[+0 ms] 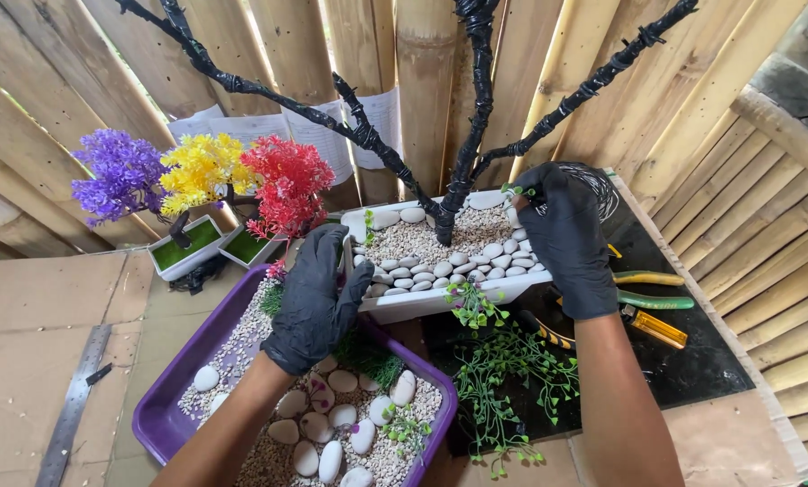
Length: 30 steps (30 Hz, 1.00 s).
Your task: The person arranges small artificial green plants and white stones into a white rectangular bonsai pot containing a black branch structure. They pick up plants from a purple tray and place them among the stones, adjusting their positions by hand.
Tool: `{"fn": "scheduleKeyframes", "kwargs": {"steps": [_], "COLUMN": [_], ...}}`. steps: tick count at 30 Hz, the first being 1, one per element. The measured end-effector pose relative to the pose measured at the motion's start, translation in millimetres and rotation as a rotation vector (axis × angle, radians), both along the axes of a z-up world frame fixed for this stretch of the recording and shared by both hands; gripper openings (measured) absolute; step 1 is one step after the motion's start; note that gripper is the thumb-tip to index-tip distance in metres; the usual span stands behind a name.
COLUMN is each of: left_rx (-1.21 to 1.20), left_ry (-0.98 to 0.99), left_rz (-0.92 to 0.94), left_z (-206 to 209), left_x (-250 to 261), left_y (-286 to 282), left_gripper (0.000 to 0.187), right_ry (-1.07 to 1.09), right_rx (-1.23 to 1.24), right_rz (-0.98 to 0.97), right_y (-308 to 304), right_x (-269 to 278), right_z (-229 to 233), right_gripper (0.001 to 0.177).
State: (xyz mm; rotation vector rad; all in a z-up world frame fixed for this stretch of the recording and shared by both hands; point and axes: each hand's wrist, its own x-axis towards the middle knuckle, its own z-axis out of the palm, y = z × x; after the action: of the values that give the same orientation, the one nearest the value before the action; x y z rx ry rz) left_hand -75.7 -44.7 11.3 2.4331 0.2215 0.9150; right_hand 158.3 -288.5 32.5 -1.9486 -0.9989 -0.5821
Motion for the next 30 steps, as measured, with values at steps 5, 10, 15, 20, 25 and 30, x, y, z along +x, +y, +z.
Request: {"fn": "scheduleKeyframes", "kwargs": {"steps": [5,10,15,20,25,30], "left_rx": [-0.030,-0.234,-0.477,-0.055,-0.098,-0.066], "left_ry": [0.036,0.008,-0.002,0.163,0.172,0.191], "left_rz": [-0.084,-0.198,-0.269,-0.129,-0.203,-0.201], "left_z": [16,45,42,24,31,32], "left_x": [-8,-20,-19,-16,-15,-15], "left_y": [0,-12,-6,9,11,11], "left_gripper": [0.077,0.082,0.089,0.103,0.102,0.105], "right_ry": [-0.065,-0.114,-0.126,-0.142,-0.169,-0.186], "right_rx": [-0.035,-0.042,-0.030,-0.059,-0.079,-0.101], "right_rz": [-0.018,-0.046,-0.025,-0.036,-0.040,-0.029], "right_y": [2,6,6,8,9,8], "right_x": [0,-1,2,0,-6,-5], "right_z": [0,0,-5,0,4,4], "right_gripper": [0.013,0.013,0.014,0.013,0.013,0.012]}}
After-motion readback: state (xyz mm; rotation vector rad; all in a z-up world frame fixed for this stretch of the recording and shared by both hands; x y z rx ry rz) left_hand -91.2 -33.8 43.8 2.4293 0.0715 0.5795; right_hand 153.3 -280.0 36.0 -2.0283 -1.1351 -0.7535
